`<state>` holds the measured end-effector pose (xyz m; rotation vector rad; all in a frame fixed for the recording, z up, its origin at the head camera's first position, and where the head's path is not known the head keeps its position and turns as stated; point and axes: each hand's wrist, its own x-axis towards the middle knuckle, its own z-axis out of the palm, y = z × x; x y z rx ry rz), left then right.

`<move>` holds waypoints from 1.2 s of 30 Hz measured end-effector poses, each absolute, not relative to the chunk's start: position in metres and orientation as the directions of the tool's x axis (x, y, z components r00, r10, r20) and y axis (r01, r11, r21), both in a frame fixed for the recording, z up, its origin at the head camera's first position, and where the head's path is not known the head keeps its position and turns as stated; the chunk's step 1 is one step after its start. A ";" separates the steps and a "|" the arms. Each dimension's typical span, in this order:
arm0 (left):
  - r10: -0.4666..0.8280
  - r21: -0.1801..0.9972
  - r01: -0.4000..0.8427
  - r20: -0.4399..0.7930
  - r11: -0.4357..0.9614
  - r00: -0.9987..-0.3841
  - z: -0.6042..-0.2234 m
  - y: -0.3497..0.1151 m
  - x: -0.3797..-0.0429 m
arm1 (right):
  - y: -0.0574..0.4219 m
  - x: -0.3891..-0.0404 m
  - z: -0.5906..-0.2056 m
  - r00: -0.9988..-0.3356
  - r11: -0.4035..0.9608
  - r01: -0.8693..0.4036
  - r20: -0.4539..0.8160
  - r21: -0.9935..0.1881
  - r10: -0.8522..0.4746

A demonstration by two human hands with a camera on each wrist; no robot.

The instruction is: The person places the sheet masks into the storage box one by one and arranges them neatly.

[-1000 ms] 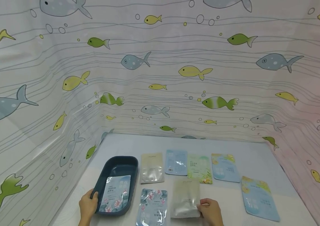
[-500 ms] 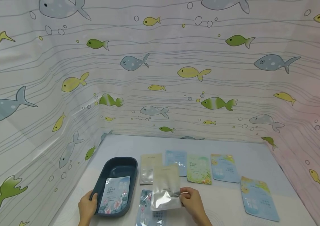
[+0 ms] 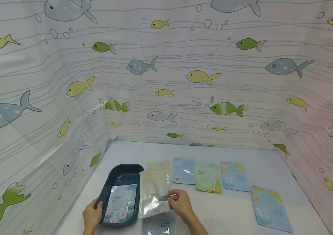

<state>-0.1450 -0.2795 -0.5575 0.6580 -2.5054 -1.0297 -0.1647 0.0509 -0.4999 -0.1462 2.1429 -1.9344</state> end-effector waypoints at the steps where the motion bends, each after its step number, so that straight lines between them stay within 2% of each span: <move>1: -0.540 0.725 -0.283 0.143 0.627 -0.830 -0.557 -0.279 -0.145 | 0.049 -0.166 -0.499 -0.964 0.115 0.082 -0.109 -0.990 -0.243; 9: -0.533 0.726 -0.276 0.144 0.629 -0.834 -0.558 -0.278 -0.145 | 0.031 -0.170 -0.494 -0.958 0.098 0.037 -0.063 -0.994 -0.278; 16: -0.559 0.726 -0.299 0.140 0.619 -0.817 -0.560 -0.281 -0.145 | -0.005 -0.172 -0.498 -0.952 0.066 0.008 -0.027 -0.998 -0.303; 26: -0.535 0.721 -0.241 0.209 0.649 -0.819 -0.562 -0.281 -0.145 | -0.055 -0.171 -0.502 -0.961 0.145 -0.070 0.028 -0.987 -0.275; 36: -0.518 0.731 -0.196 0.243 0.653 -0.820 -0.564 -0.282 -0.144 | -0.082 -0.169 -0.510 -0.965 0.226 -0.136 0.077 -0.965 -0.252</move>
